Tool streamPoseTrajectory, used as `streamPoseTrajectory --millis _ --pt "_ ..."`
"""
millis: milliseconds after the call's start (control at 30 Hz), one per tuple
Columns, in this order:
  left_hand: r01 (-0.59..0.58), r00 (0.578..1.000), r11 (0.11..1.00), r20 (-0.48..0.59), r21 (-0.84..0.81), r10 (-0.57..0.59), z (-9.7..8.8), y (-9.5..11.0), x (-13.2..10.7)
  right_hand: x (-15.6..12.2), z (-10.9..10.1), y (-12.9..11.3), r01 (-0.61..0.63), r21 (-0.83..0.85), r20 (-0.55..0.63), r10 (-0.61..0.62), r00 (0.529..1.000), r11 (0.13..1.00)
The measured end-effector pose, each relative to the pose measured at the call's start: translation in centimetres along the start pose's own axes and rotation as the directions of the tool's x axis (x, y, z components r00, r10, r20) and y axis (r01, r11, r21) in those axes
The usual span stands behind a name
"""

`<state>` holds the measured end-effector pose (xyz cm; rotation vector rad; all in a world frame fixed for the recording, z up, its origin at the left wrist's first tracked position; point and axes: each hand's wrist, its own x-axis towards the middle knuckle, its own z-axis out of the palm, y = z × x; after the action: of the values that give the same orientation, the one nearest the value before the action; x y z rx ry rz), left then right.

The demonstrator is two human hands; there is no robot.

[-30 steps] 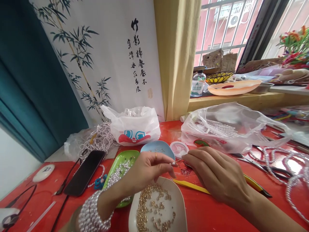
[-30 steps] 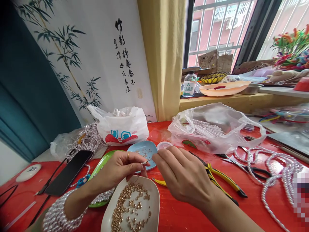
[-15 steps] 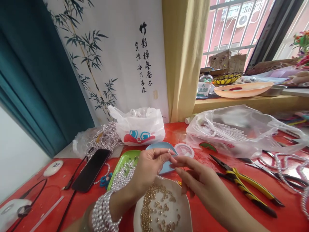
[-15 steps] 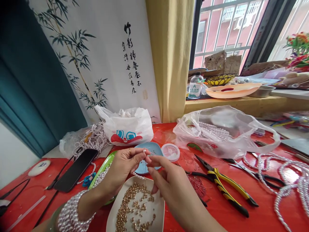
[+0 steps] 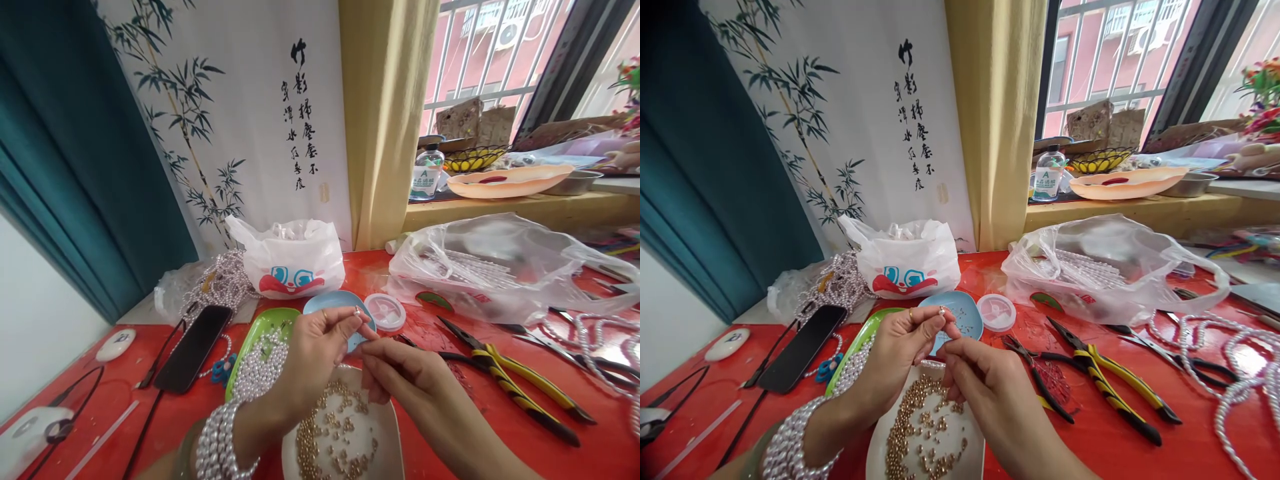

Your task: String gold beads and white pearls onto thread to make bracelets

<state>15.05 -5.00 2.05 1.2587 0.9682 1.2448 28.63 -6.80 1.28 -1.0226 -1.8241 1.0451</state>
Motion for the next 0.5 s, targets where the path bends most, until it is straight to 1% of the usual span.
streamPoseTrajectory --millis 33,67,100,133,167,200,233,267,300,367,400,433,467,500 --pt "0.001 1.0 1.0 0.005 -0.012 0.0 0.1 0.1 -0.2 -0.1 0.0 0.1 0.113 -0.128 -0.026 -0.117 0.993 0.985" --pt "0.001 1.0 1.0 0.011 -0.022 -0.001 0.1 0.2 -0.3 -0.3 0.0 0.4 0.244 -0.269 -0.044 -0.265 0.963 0.932" --pt "0.001 1.0 1.0 0.018 -0.025 -0.001 0.2 0.2 -0.4 -0.4 0.1 0.6 0.371 -0.413 -0.043 -0.425 0.904 0.831" --pt "0.003 1.0 1.0 0.022 -0.027 -0.003 0.2 0.3 -0.5 -0.5 0.1 1.0 0.47 -0.542 -0.02 -0.57 0.822 0.697" --pt "0.012 1.0 0.999 0.026 -0.03 -0.011 0.2 0.3 -0.5 -0.5 0.1 1.3 0.526 -0.639 0.021 -0.671 0.742 0.561" --pt "0.028 0.999 0.999 0.033 -0.034 -0.027 0.2 0.3 -0.4 -0.5 0.1 1.6 0.547 -0.701 0.068 -0.721 0.689 0.457" --pt "0.054 0.998 0.998 0.045 -0.043 -0.052 0.1 0.3 -0.4 -0.4 0.0 1.8 0.548 -0.731 0.105 -0.725 0.68 0.407" --pt "0.088 0.995 0.994 0.06 -0.06 -0.084 0.1 0.3 -0.2 -0.3 -0.3 1.8 0.54 -0.732 0.135 -0.688 0.713 0.416" --pt "0.124 0.99 0.989 0.079 -0.079 -0.117 0.0 0.4 -0.1 -0.2 -0.7 1.7 0.515 -0.716 0.154 -0.613 0.775 0.471" --pt "0.183 0.978 0.976 0.124 -0.115 -0.168 -0.2 0.6 0.1 0.2 -1.7 1.2 0.39 -0.654 0.142 -0.402 0.905 0.648" --pt "0.204 0.972 0.971 0.148 -0.128 -0.184 -0.3 0.8 0.1 0.5 -2.3 0.8 0.281 -0.614 0.094 -0.285 0.954 0.738" --pt "0.22 0.965 0.966 0.173 -0.137 -0.196 -0.3 1.0 0.1 0.7 -2.9 0.5 0.172 -0.533 0.019 -0.191 0.981 0.828" --pt "0.237 0.958 0.961 0.198 -0.143 -0.207 -0.4 1.1 0.1 0.9 -3.4 0.1 0.073 -0.391 -0.051 -0.1 0.994 0.917" --pt "0.258 0.95 0.954 0.221 -0.151 -0.222 -0.4 1.2 0.0 1.0 -3.8 -0.2 -0.015 -0.214 -0.069 0.0 0.998 0.977"
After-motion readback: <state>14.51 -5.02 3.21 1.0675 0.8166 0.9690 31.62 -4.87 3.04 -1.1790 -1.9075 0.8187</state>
